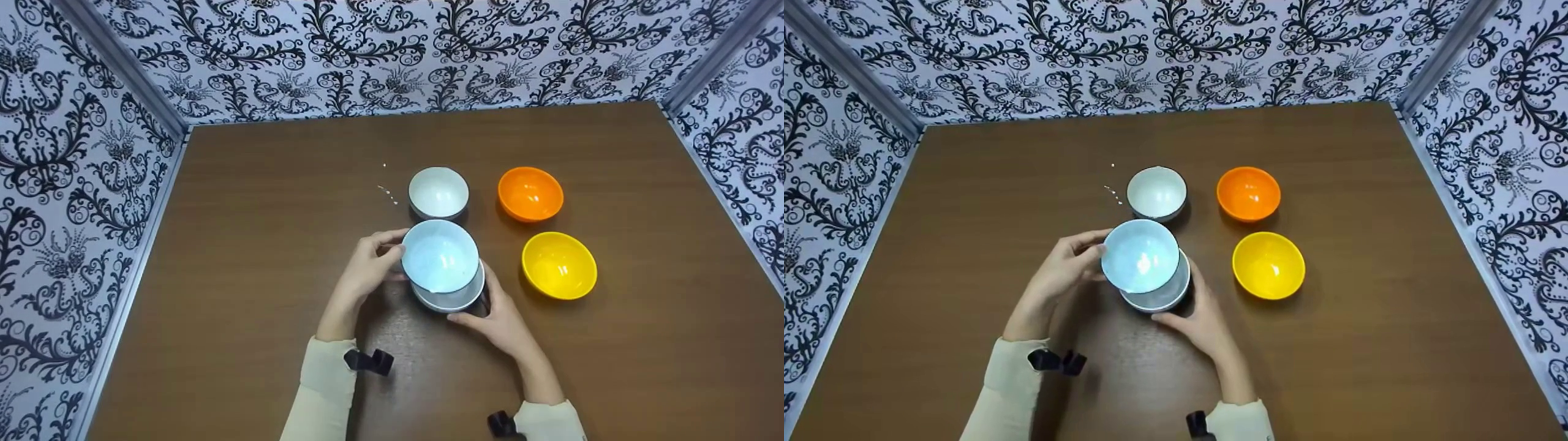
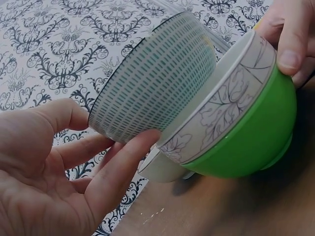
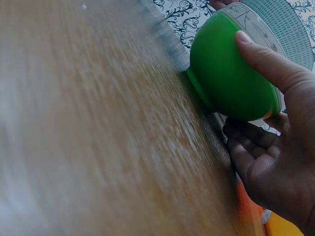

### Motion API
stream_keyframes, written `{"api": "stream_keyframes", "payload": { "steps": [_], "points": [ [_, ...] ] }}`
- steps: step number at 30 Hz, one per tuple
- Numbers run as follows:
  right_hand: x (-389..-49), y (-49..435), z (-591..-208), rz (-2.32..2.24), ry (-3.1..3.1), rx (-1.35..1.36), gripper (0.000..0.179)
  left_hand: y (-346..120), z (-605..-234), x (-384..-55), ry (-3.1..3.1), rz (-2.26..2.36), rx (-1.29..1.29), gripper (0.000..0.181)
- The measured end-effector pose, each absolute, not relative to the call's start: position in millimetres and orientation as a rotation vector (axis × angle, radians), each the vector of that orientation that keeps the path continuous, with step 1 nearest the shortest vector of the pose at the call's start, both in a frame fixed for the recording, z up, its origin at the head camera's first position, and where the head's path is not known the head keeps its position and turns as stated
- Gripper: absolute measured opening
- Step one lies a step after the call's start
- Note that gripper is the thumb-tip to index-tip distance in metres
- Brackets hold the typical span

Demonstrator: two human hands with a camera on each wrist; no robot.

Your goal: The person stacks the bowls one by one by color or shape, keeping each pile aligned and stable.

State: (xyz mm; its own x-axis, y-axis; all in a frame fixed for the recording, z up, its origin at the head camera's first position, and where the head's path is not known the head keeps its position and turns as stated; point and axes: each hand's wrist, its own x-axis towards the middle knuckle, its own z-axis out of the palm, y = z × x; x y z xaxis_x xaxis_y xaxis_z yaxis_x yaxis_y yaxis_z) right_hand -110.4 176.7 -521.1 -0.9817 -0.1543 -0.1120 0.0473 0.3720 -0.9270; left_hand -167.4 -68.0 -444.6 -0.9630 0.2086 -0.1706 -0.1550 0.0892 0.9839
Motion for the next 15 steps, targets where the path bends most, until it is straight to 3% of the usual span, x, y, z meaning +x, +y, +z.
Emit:
{"api": "stream_keyframes", "payload": {
  "steps": [15],
  "points": [
    [-112.0, 178.3, -522.5, -1.667, 2.434, -0.093, 0.115, -61.4, -436.9, -168.1, 2.477, 1.678, 0.201, 0.029]
  ]
}}
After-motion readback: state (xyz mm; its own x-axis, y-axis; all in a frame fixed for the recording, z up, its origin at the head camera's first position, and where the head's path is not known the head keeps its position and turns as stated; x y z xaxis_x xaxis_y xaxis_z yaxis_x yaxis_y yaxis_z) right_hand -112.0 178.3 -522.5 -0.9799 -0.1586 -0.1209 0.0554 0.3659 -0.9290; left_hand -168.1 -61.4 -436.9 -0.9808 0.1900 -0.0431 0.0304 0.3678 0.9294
